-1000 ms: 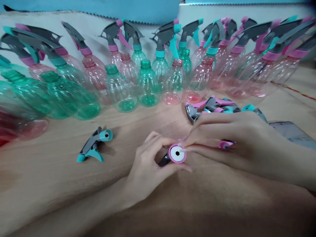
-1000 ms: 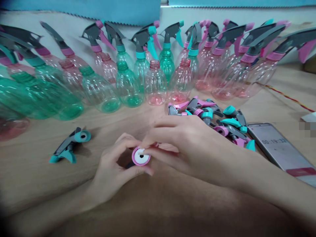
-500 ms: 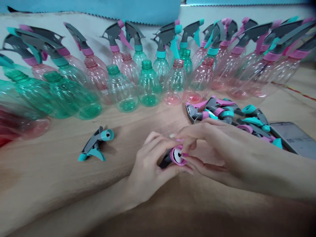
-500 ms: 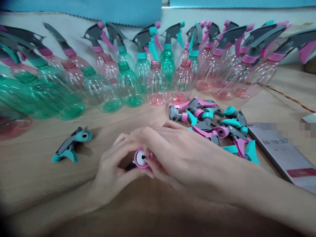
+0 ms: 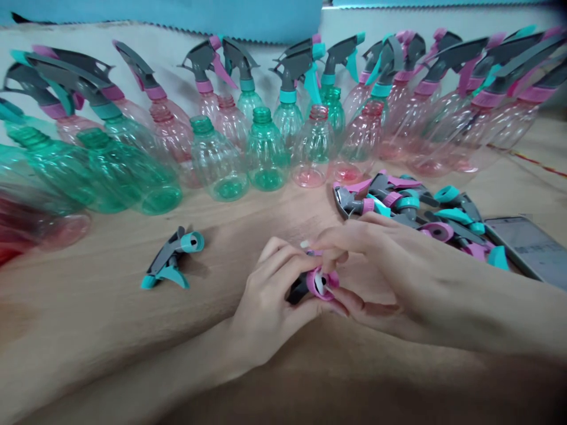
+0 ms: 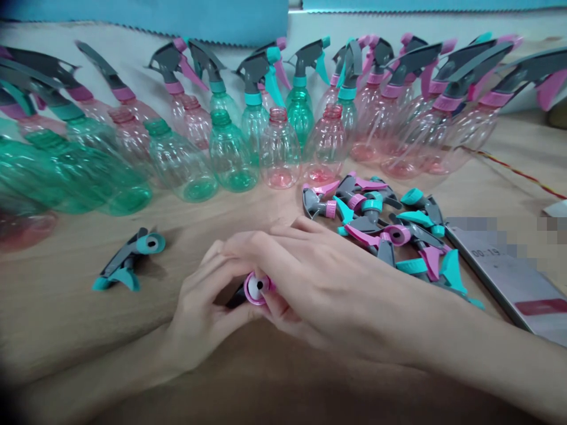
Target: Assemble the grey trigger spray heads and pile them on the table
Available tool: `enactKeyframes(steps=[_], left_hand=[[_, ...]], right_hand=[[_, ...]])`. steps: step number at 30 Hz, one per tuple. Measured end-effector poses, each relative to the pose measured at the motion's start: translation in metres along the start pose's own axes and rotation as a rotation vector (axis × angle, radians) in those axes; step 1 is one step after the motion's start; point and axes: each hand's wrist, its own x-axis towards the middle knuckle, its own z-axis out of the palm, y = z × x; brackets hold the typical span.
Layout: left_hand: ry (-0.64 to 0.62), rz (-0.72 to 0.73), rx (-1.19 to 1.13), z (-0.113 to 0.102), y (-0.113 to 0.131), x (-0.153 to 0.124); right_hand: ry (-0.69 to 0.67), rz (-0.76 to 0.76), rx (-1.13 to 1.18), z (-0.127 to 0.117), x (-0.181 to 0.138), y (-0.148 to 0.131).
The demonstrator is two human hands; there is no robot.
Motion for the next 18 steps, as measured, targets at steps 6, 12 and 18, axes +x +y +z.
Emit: enactKeyframes(steps=[6, 12, 18], left_hand=[[0.007, 0.031, 0.008, 0.001, 0.0, 0.001], [-0.009, 0.008, 0.038, 0.002, 0.001, 0.001], [-0.026, -0.039, -0.015, 0.002, 0.001, 0.002]], right_hand=[[-0.042, 0.061, 0.055, 0.005, -0.002, 0.001], [0.015, 0.056, 0.035, 0.011, 0.001, -0.003], [0.017, 0.095, -0.031, 0.003, 0.001, -0.005]])
